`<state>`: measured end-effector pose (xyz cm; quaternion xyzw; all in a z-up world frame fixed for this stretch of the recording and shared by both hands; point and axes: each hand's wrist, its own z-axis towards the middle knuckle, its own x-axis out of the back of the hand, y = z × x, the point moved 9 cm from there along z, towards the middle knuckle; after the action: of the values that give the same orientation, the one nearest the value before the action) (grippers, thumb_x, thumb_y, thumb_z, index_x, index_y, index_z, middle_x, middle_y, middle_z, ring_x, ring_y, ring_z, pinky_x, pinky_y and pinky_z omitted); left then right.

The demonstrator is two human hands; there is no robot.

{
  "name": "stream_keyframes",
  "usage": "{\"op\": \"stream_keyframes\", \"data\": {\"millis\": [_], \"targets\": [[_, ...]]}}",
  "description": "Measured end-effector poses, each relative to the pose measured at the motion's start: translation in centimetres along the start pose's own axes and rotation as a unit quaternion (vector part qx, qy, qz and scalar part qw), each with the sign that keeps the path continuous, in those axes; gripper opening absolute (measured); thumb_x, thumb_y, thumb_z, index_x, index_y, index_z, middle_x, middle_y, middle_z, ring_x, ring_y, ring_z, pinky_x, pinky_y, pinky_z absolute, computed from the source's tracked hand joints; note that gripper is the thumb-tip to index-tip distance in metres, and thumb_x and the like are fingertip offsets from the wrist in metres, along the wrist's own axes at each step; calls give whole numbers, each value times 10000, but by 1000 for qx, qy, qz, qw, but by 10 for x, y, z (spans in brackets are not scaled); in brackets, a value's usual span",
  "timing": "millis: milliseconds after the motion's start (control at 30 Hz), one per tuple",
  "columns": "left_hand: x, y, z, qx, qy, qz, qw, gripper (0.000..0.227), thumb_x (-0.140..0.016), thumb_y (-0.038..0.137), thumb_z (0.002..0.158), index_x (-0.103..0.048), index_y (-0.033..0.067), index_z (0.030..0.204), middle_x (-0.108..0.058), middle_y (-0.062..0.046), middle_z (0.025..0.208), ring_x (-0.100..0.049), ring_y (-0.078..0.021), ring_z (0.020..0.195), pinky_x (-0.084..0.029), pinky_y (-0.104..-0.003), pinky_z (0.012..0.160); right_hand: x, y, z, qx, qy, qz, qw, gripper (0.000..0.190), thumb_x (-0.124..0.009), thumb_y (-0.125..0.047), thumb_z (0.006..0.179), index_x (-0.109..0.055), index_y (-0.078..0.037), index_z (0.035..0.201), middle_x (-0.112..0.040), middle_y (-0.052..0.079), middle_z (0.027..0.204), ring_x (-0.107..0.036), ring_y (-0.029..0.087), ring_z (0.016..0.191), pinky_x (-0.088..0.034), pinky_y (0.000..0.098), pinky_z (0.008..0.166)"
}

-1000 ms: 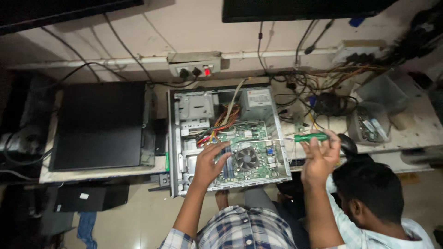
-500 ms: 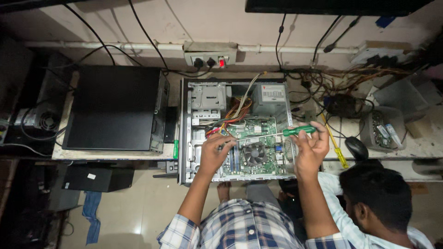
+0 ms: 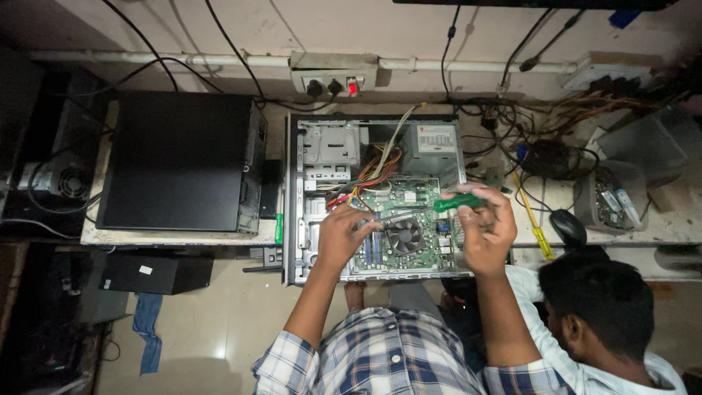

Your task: The person uses a screwdriver to adjust components inside an open desktop computer case. They manipulate the CPU fan and motherboard area while another person sits nearby.

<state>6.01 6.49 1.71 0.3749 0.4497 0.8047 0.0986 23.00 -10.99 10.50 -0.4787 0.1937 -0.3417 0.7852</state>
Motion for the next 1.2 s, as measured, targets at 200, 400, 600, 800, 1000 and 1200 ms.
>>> {"op": "stream_keyframes", "data": {"millis": [200, 400, 600, 800, 1000, 1200], "targets": [[4, -3, 0, 2, 18, -4, 1000, 269, -876, 324, 727, -783, 98, 840, -773, -54, 856, -708, -250, 825, -554, -368, 741, -8, -2, 4, 3, -12, 2, 1000, 332, -535, 140, 1028, -467, 3, 1324, -591, 205, 1321, -685, 306, 1178, -570, 446, 1068], [6, -2, 1, -1, 11, -6, 1000, 251, -859, 320, 753, -779, 101, 845, -776, -52, 881, -711, -258, 860, -551, -379, 780, -11, -3, 7, -2, -18, -3, 1000, 335, -536, 143, 1022, -474, 8, 1323, -584, 211, 1336, -684, 314, 1180, -558, 444, 1079], [9, -1, 1, 2, 14, -11, 1000, 211, -841, 298, 783, -783, 109, 857, -782, -42, 901, -709, -258, 872, -554, -374, 775, -12, -3, 9, -9, -15, 4, 1000, 329, -533, 124, 1031, -471, 9, 1332, -575, 200, 1347, -689, 310, 1186, -566, 421, 1060], [16, 2, 1, 0, 43, -16, 999, 173, -834, 276, 802, -795, 121, 867, -784, -33, 902, -716, -236, 869, -558, -370, 786, -11, -3, 18, -36, -12, -44, 998, 335, -533, 120, 1034, -505, 34, 1356, -616, 187, 1292, -712, 292, 1159, -578, 373, 1038], [12, 2, -2, -15, 34, 19, 999, 179, -843, 289, 795, -798, 136, 875, -786, -28, 900, -723, -236, 874, -564, -371, 781, -21, -4, 23, 19, 6, -135, 991, 406, -605, 153, 988, -538, 49, 1375, -638, 186, 1235, -729, 256, 1088, -624, 297, 910], [31, -3, 1, 6, 130, 49, 990, 445, -789, 346, 844, -704, 37, 1152, -727, -155, 1124, -655, -333, 1035, -523, -433, 870, -39, 30, 10, 44, 27, -172, 984, 359, -660, 66, 993, -588, 30, 1343, -664, 195, 1212, -739, 264, 1079, -608, 335, 865]]}}
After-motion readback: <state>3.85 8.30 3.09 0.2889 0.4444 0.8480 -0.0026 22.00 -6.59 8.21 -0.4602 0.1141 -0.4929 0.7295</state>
